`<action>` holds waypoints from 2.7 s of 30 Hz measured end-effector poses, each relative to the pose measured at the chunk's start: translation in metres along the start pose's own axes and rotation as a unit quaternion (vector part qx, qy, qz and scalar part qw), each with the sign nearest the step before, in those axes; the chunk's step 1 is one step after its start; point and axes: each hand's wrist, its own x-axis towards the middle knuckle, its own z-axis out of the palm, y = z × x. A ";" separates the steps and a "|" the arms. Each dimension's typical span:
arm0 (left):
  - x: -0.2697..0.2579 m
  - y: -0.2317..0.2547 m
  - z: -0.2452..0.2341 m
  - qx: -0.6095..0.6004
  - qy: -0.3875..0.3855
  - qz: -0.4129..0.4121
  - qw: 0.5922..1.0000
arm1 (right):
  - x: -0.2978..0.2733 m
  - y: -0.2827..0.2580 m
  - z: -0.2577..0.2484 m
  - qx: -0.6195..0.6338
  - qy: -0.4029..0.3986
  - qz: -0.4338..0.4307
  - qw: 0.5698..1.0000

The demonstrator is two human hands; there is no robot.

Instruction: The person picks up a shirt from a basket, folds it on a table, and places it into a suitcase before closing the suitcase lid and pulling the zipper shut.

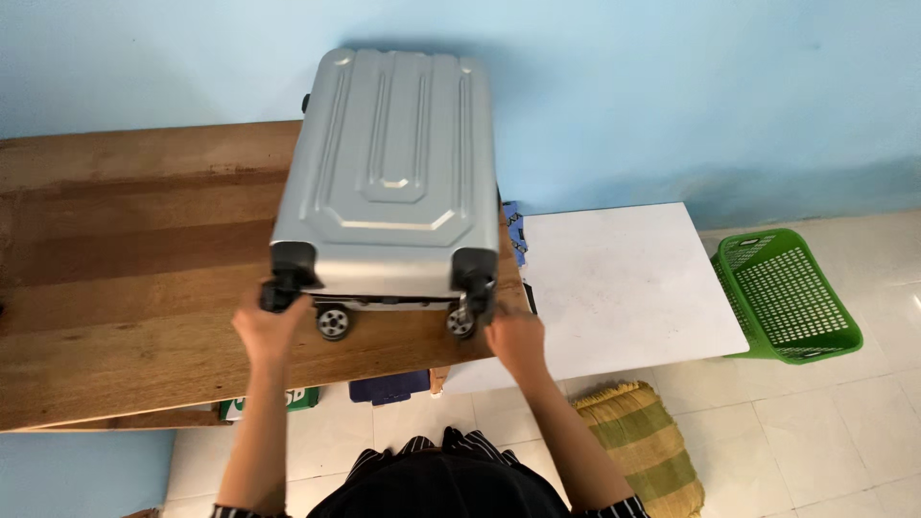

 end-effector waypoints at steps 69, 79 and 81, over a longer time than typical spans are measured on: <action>-0.082 -0.082 0.036 0.178 0.062 0.159 0.969 | 0.130 -0.049 0.111 0.052 -0.082 -0.208 0.973; 0.034 -0.138 -0.072 0.039 0.112 0.069 0.991 | 0.141 -0.269 0.179 0.133 -0.038 -0.228 0.964; 0.056 -0.147 -0.085 0.032 0.090 0.073 0.993 | 0.142 -0.304 0.194 0.142 -0.046 -0.205 0.967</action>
